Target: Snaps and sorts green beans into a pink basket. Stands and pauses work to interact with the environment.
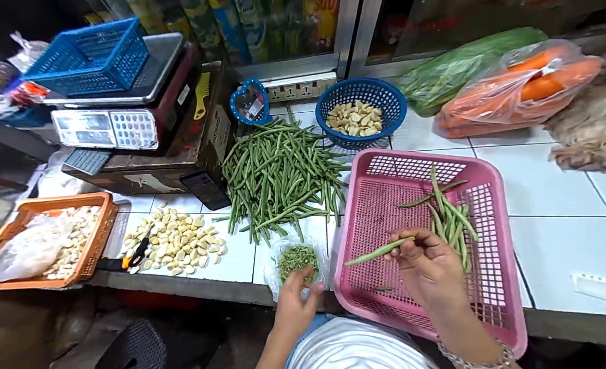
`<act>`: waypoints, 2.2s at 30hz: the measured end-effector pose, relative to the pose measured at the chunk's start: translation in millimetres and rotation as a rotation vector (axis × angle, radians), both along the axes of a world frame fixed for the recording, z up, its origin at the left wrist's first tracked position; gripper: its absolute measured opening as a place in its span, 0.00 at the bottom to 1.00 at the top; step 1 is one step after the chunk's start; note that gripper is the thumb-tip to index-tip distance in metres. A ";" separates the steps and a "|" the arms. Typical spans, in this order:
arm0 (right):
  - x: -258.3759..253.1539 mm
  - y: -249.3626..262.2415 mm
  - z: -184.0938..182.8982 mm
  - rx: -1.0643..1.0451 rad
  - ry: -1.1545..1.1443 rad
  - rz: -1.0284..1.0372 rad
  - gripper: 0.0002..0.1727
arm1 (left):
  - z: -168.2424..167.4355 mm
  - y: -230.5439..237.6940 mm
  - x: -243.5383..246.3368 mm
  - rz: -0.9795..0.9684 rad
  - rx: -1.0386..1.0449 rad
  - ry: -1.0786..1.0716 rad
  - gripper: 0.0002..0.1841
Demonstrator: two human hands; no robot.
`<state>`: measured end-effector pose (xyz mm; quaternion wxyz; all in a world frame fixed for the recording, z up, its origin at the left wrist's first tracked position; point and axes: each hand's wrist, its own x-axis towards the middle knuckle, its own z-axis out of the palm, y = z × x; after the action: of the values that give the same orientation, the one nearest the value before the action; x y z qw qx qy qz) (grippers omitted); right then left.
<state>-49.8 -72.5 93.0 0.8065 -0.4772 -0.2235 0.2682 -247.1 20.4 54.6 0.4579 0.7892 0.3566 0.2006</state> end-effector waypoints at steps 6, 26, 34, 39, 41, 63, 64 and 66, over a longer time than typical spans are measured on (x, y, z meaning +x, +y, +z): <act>-13.1 -1.3 -6.2 0.014 0.312 0.032 0.17 | 9.7 -16.1 29.2 -0.066 -0.146 -0.358 0.13; -42.6 -11.5 -20.0 -0.198 0.051 0.210 0.14 | 9.5 -10.8 31.8 -0.110 0.684 -0.274 0.11; -59.3 -10.2 -35.7 0.026 -0.366 0.031 0.10 | 6.8 -30.4 39.6 0.131 0.671 -0.351 0.09; -60.0 -10.9 -40.8 0.033 -0.486 -0.001 0.09 | 10.7 -37.5 40.9 0.172 0.657 -0.334 0.10; -52.1 -11.9 -36.1 0.001 -0.415 0.068 0.08 | 14.2 -34.7 35.5 0.080 0.571 -0.344 0.08; -60.7 -17.5 -18.9 0.056 0.165 0.256 0.08 | 4.3 -47.5 38.8 0.059 0.534 -0.578 0.07; -61.2 -17.5 -16.8 0.053 0.233 0.275 0.08 | 3.3 -48.0 39.3 0.065 0.534 -0.596 0.07; -61.7 -17.9 -13.4 0.062 0.355 0.324 0.08 | 2.1 -48.2 38.7 0.065 0.556 -0.610 0.07</act>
<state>-111.5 -90.4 79.6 0.7940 -0.3554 -0.1598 0.4666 -208.5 -27.8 56.7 0.3053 0.7757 0.1616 0.5282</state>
